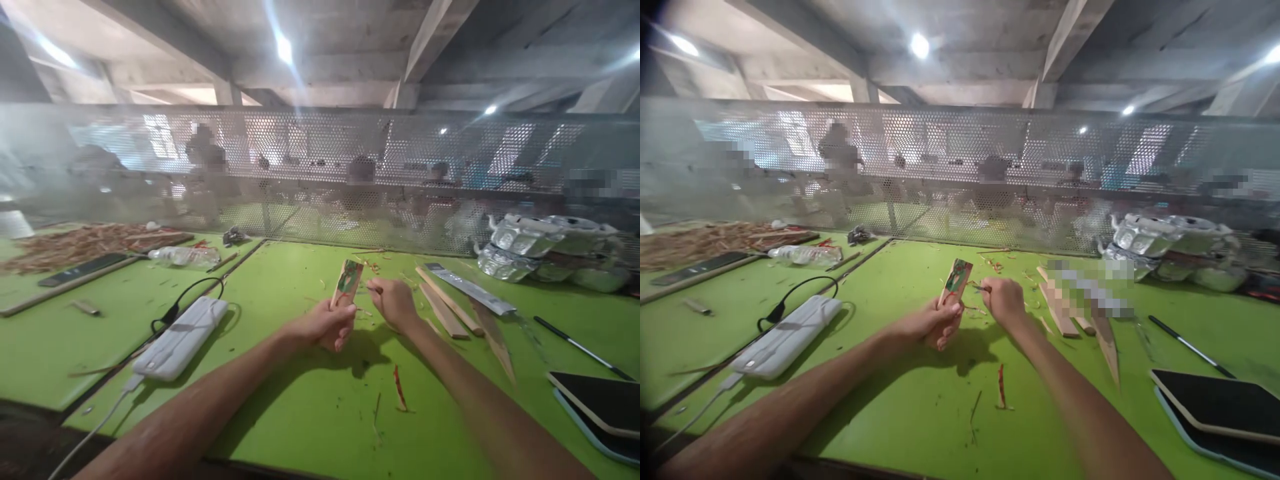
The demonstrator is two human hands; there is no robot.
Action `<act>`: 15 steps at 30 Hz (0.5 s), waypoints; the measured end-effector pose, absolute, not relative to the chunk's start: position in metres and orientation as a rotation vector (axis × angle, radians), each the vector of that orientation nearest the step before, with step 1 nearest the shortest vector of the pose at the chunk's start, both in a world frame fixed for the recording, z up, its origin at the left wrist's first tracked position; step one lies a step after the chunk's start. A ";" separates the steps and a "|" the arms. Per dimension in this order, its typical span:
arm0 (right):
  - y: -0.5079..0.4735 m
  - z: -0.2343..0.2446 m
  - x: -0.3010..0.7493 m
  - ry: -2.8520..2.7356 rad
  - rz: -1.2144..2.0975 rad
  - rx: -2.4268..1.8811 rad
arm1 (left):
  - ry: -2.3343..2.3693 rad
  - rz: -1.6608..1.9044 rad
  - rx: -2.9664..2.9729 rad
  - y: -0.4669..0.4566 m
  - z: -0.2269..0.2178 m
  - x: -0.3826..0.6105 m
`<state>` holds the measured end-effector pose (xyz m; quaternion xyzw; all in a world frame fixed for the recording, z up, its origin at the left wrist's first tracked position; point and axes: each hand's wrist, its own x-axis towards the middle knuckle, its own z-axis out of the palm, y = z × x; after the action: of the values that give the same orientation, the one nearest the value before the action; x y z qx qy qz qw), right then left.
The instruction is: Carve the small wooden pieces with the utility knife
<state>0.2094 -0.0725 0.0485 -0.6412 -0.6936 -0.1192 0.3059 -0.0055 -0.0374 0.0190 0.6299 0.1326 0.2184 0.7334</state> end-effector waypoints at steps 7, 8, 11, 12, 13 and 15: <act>-0.076 0.051 0.203 -1.793 -0.229 -1.446 | 0.357 0.510 1.421 -0.049 0.018 -0.001; -0.077 0.052 0.201 -1.735 -0.231 -1.393 | 0.390 0.518 1.410 -0.049 0.018 0.001; -0.078 0.056 0.191 -1.471 -0.151 -1.253 | 0.521 0.548 1.377 -0.045 0.016 0.005; -0.079 0.057 0.189 -1.392 -0.062 -1.228 | 0.552 0.570 1.379 -0.042 0.015 0.007; -0.078 0.058 0.186 -1.328 0.045 -1.213 | 0.571 0.594 1.393 -0.040 0.014 0.009; -0.076 0.057 0.183 -1.255 0.237 -1.209 | 0.573 0.647 1.438 -0.035 0.012 0.013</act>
<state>0.1828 -0.0761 0.0568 -0.5296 -0.5498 0.1039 0.6375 0.0129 -0.0355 0.0119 0.6375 0.2543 0.2870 0.6683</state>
